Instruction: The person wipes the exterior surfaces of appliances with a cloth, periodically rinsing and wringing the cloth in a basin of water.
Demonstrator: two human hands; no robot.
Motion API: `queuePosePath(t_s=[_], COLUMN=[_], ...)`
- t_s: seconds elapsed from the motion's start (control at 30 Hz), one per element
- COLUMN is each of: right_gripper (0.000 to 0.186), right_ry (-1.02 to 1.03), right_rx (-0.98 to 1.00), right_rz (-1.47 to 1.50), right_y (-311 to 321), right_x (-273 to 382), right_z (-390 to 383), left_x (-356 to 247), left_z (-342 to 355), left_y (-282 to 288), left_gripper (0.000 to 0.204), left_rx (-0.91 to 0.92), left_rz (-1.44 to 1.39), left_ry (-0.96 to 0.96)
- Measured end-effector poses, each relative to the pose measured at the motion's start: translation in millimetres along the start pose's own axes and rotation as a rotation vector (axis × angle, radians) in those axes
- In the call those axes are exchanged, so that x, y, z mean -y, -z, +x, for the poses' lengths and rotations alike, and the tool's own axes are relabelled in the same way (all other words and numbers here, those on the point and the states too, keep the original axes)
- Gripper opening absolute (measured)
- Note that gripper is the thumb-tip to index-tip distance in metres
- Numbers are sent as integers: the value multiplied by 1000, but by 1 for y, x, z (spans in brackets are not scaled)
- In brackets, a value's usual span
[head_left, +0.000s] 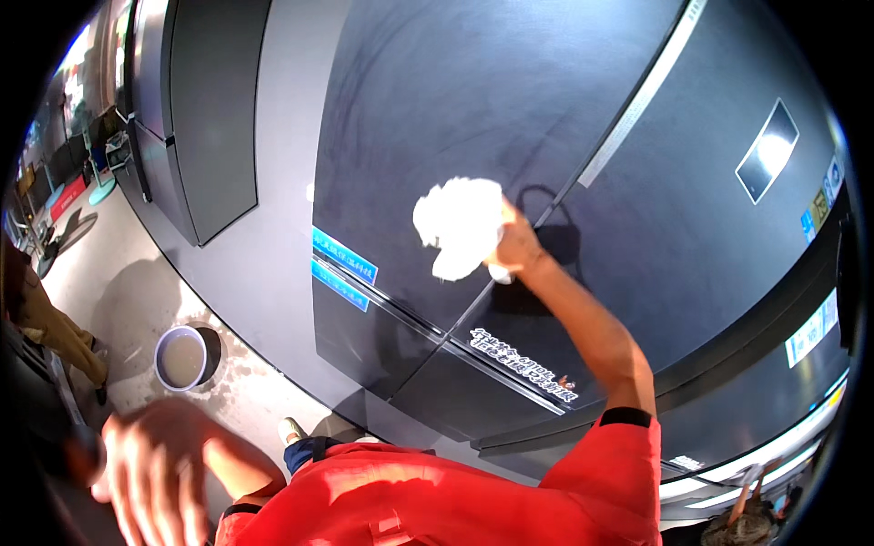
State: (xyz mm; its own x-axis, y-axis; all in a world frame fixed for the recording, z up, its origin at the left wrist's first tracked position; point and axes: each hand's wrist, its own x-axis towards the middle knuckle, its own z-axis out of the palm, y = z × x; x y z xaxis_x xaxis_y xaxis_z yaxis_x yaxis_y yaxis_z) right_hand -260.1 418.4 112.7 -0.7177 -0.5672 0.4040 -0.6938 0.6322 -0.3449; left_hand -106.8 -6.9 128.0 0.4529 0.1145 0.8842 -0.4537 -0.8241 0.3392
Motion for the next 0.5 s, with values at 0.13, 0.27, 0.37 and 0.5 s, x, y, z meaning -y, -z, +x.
queuePosePath(t_s=[0.13,0.27,0.37,0.5], right_gripper=[35,26,27,44], right_ry=[140,57,-472,-185], right_rx=[-403,-828,-762,-794], right_rz=[130,-997,-1593,-1665], right_y=[89,235,274,170], right_x=[47,75,102,50], right_z=[54,8,-11,-37], left_x=[37,54,55,61], left_z=[-11,-16,-12,-16], left_y=[45,65,62,52], left_gripper=[58,58,58,58], left_rx=[-245,-141,-178,-268], left_rz=[346,292,310,334], left_ry=[163,398,428,460])
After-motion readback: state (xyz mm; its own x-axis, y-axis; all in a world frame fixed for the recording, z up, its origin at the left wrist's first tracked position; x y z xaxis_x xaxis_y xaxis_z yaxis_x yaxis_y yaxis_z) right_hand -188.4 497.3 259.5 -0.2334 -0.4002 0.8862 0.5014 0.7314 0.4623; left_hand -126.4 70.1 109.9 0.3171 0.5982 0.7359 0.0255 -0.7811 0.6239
